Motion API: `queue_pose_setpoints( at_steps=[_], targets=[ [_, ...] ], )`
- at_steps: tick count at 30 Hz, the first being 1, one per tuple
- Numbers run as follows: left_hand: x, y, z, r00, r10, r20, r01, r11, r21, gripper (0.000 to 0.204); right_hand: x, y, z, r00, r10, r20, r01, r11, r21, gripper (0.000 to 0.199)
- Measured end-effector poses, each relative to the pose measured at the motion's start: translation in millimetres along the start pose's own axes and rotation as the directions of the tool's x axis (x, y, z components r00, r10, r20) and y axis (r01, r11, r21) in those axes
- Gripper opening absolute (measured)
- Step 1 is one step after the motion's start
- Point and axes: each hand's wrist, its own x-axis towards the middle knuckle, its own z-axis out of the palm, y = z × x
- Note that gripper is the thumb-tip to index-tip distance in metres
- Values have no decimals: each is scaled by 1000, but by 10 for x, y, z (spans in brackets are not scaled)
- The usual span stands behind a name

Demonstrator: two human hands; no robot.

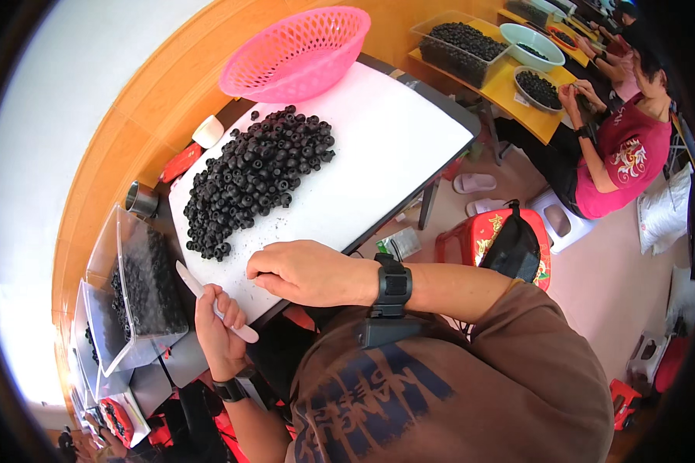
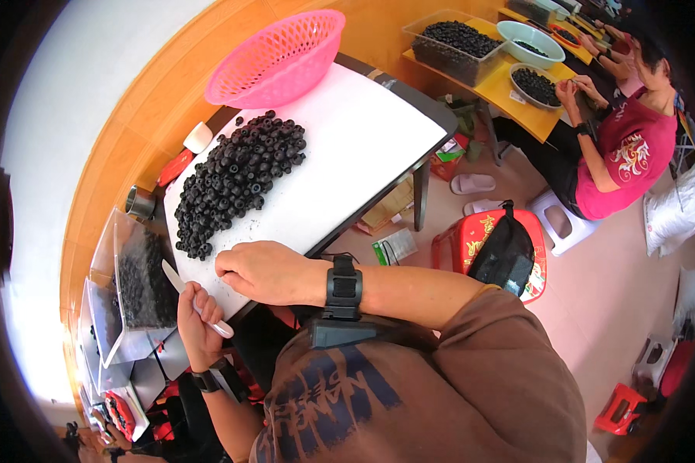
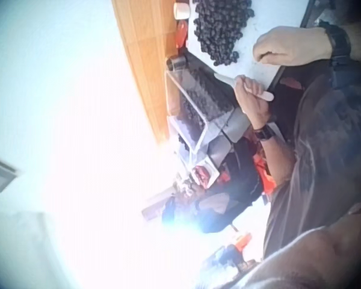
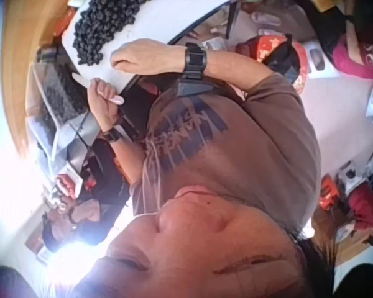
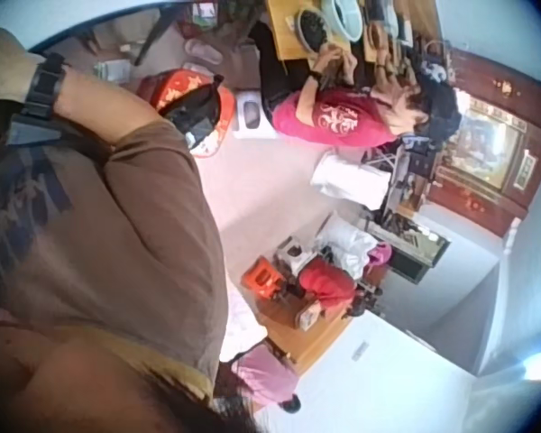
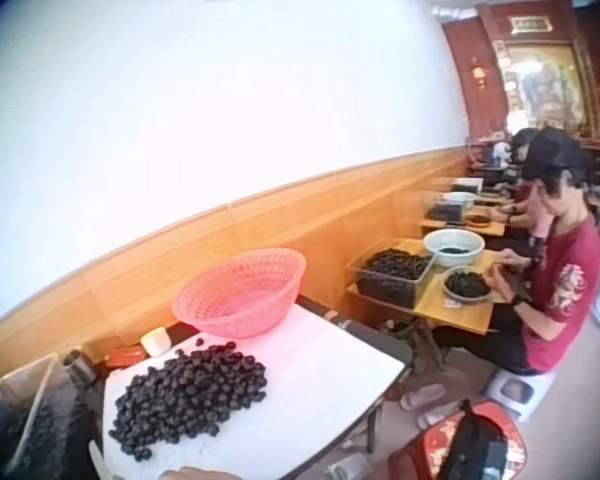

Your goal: Pitting black olives with a small knife at a production line.

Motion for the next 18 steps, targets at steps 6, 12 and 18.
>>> queue_pose_setpoints(
  at_steps=[6,12,18],
  targets=[
    [-175,10,154,998,-5,-55,10,996,86,11,-86,-121,-83,991,121,59,-134,870,475,18],
    [-613,68,538,990,107,92,-131,942,309,8,-123,-536,-303,949,241,204,-304,518,800,19],
    [-986,176,721,946,181,268,-296,821,489,11,-210,-708,-312,966,183,185,-246,411,878,19]
  ],
)
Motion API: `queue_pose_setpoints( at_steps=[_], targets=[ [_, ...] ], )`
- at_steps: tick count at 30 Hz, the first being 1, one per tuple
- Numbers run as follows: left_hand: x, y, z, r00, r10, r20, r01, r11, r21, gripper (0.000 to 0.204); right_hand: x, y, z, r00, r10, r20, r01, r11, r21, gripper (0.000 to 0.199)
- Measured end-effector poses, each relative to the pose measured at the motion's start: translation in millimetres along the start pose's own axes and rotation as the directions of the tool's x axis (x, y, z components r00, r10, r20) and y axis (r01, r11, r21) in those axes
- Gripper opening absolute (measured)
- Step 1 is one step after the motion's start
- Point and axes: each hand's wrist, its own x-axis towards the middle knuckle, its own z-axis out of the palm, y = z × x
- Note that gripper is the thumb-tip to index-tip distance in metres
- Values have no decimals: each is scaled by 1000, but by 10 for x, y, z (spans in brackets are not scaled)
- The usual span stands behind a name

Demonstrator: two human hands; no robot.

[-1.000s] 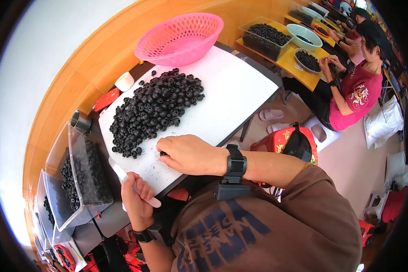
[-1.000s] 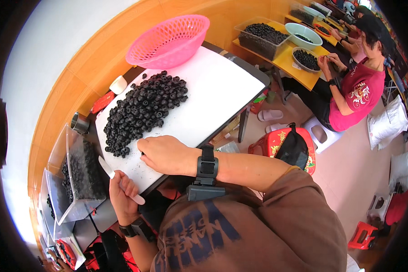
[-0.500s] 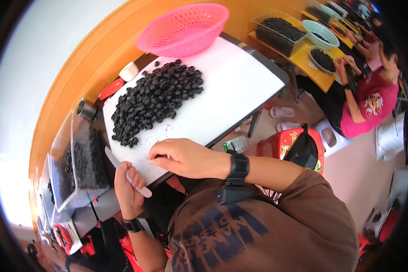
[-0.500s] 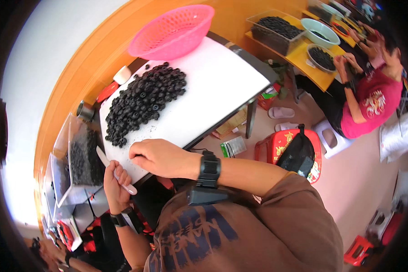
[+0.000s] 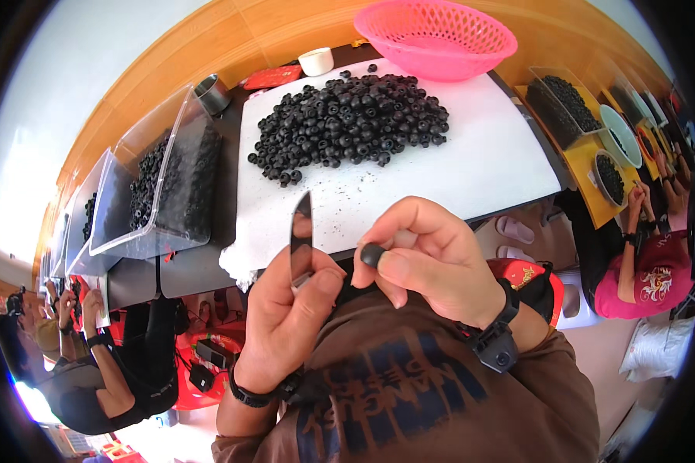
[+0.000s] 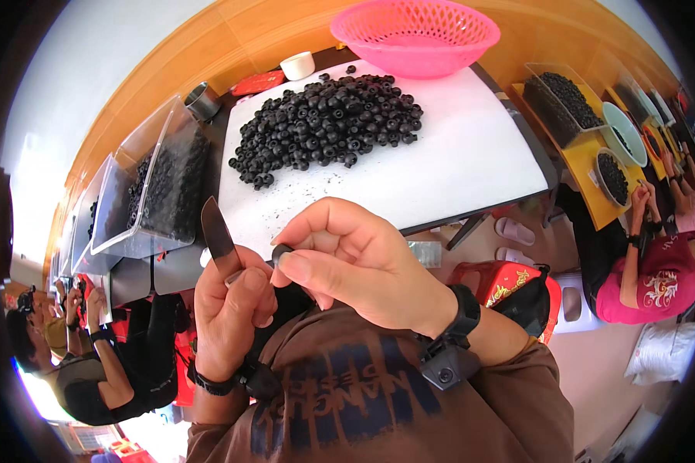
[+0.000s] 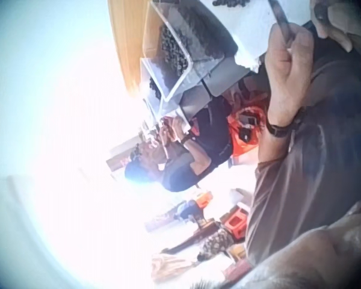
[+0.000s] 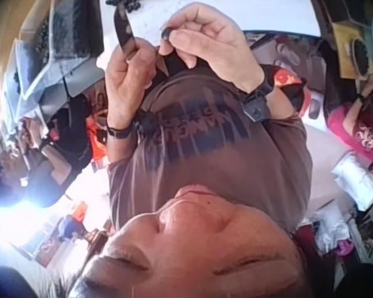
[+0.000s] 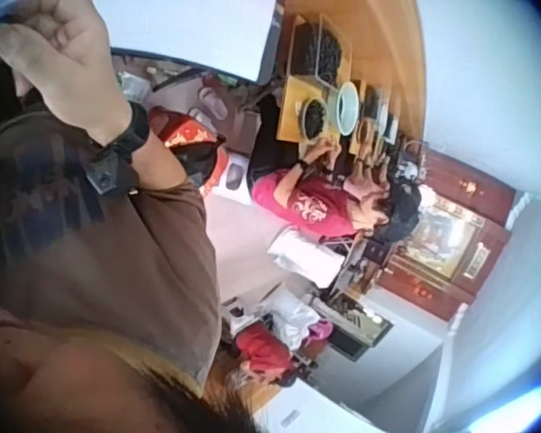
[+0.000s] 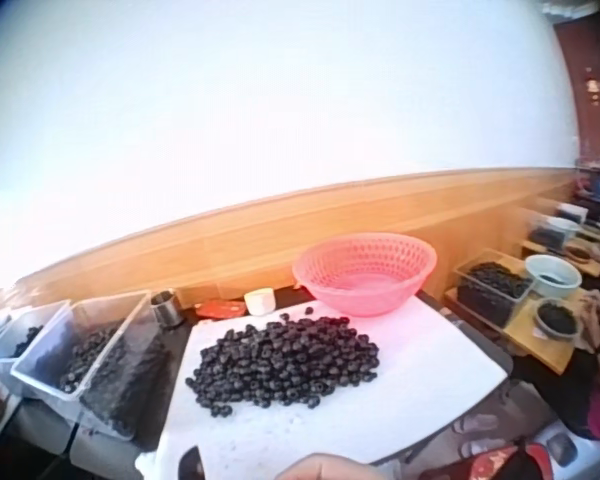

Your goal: Pitting black olives with a small knife at a production line.

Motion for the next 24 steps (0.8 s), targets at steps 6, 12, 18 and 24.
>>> queue_pose_setpoints(
  at_steps=[6,12,18,24],
  targets=[
    [-82,79,-11,979,197,59,-206,953,223,9,-35,55,61,998,-44,46,47,998,-51,22],
    [-8,145,6,893,430,133,-432,735,522,15,-7,69,103,998,-47,42,51,994,-98,22],
    [157,150,-33,874,448,187,-462,649,605,23,91,41,36,997,-68,37,71,994,-86,19],
    [371,108,-2,841,495,219,-505,573,645,22,176,39,-99,995,-103,2,103,995,8,17]
  ],
)
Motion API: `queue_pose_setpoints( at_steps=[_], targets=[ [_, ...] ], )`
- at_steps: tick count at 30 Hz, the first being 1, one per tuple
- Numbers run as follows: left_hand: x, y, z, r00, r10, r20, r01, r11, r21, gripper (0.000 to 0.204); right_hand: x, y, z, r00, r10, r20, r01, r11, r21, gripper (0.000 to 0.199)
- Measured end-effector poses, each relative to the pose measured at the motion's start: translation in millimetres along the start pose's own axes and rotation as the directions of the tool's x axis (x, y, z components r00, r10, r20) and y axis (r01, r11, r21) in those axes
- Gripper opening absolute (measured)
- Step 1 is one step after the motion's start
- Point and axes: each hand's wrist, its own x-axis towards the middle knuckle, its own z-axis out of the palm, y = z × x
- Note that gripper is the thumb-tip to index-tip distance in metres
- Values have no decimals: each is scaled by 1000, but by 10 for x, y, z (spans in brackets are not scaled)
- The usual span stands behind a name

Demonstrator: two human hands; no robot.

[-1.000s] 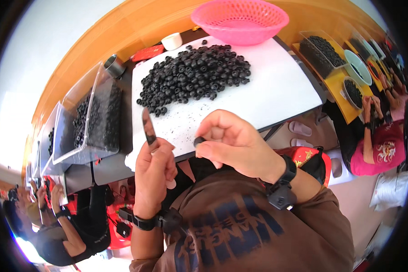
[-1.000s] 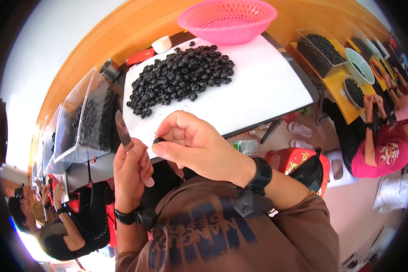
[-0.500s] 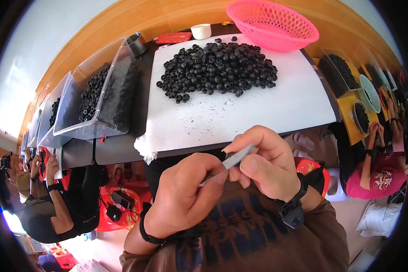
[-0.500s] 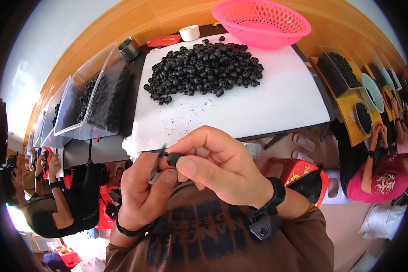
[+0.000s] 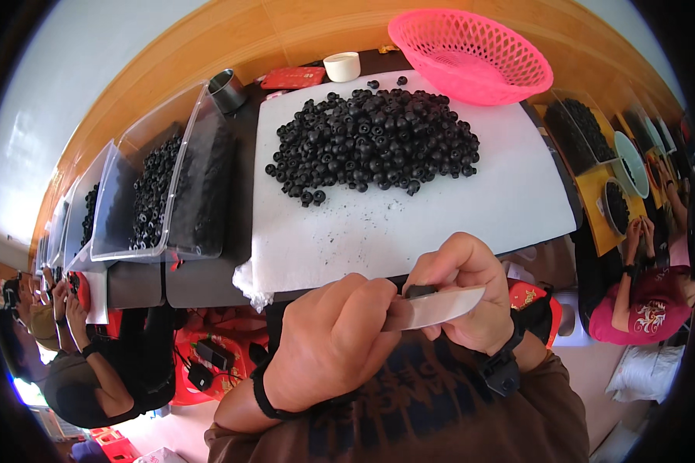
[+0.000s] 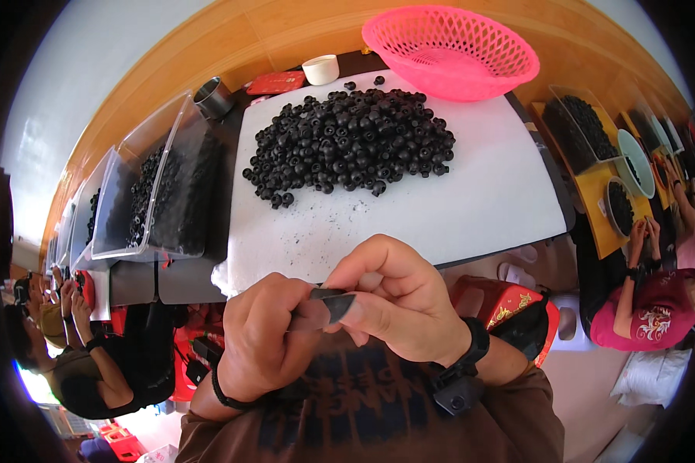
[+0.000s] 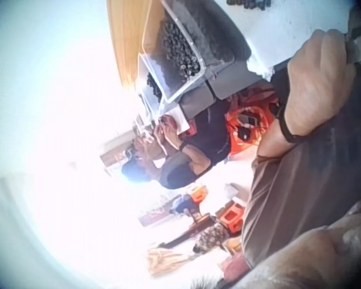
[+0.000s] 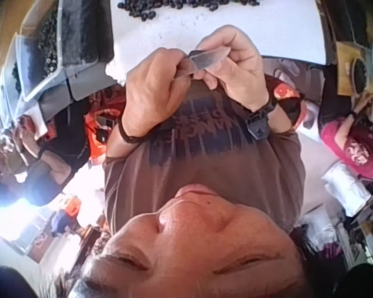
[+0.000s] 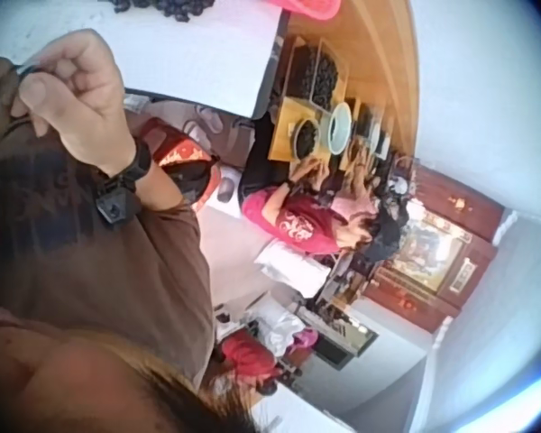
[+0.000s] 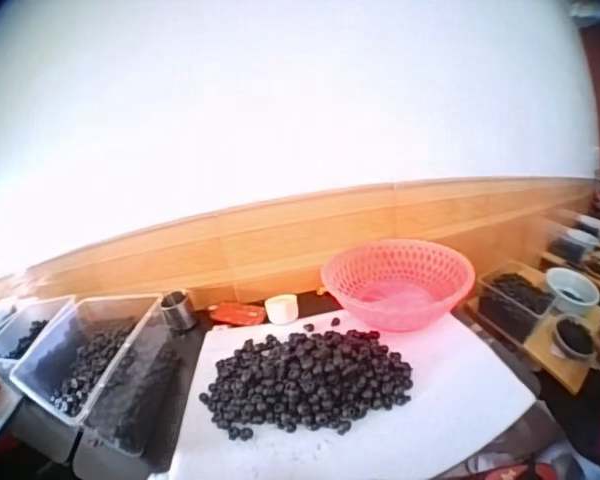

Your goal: Pitting black olives with a small knife at a production line.

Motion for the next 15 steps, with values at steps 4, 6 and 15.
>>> queue_pose_setpoints(
  at_steps=[4,6,15],
  targets=[
    [163,-103,70,999,31,26,-31,999,13,21,61,4,-128,999,-5,-49,9,997,73,18],
    [229,-167,106,999,27,45,-27,1000,-2,21,112,-19,-171,997,5,-75,-2,999,41,19],
    [343,-401,222,996,-29,82,33,999,-39,23,238,89,-384,998,17,-54,-17,1000,14,25]
  ],
)
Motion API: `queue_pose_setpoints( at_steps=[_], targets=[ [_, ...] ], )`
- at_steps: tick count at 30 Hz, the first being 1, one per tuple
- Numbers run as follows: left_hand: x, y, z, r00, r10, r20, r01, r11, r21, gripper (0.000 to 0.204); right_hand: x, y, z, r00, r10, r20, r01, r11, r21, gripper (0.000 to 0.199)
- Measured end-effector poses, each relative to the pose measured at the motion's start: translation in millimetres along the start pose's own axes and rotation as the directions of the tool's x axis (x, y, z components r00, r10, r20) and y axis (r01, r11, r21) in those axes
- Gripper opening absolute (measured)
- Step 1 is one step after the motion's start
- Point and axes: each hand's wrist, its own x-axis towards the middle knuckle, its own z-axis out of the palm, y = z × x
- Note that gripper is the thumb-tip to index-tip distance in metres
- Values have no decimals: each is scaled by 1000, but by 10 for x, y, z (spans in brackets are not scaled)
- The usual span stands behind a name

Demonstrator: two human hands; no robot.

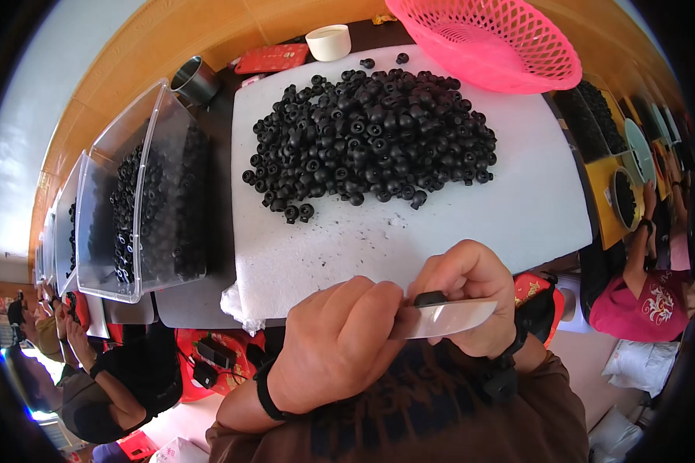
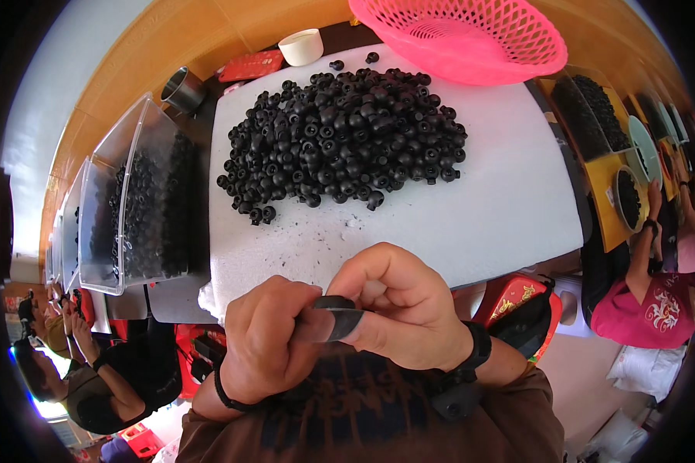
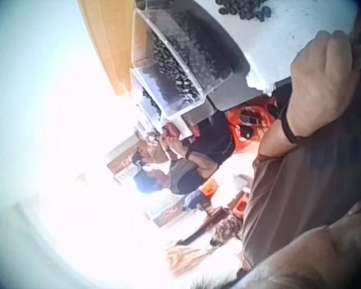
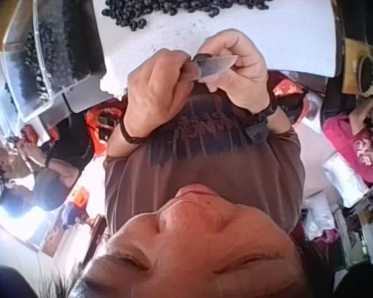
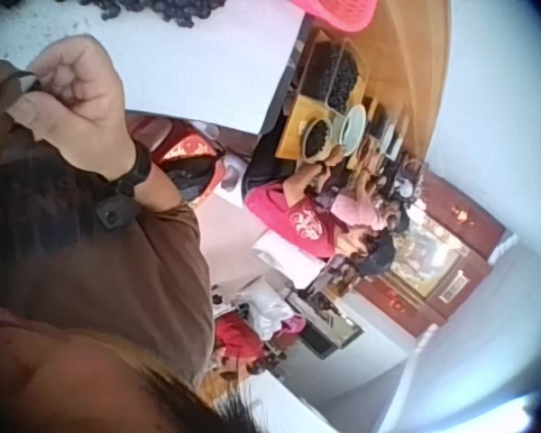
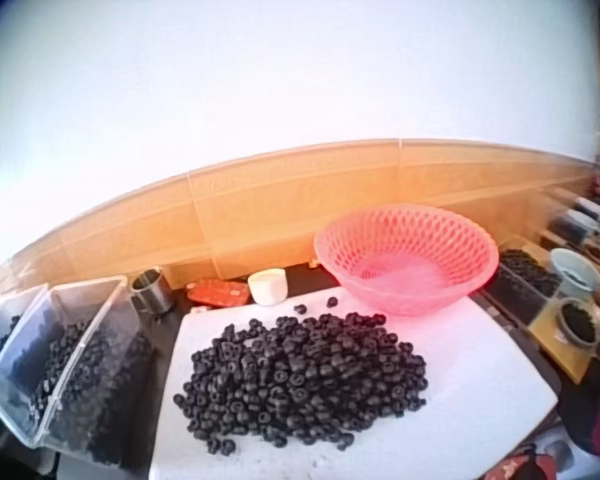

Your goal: Pitting black olives with a small knife at a production line.

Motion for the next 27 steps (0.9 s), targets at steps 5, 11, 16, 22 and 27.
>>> queue_pose_setpoints(
  at_steps=[5,11,16,22,27],
  targets=[
    [35,-59,11,1000,-25,17,25,1000,-4,23,30,62,-58,999,31,-9,-31,999,-9,27],
    [-26,-145,31,986,-136,99,129,989,71,14,176,-102,-48,886,212,412,-9,897,-441,22],
    [-20,-180,-152,928,-372,36,373,915,-151,9,198,-28,-4,979,19,202,28,974,-225,24],
    [-120,-279,-389,828,-458,324,552,563,-615,12,220,117,118,999,-21,28,23,998,-64,24],
    [-178,-309,-462,804,-381,457,565,246,-788,16,272,175,217,999,21,31,-17,991,-129,23]
  ],
)
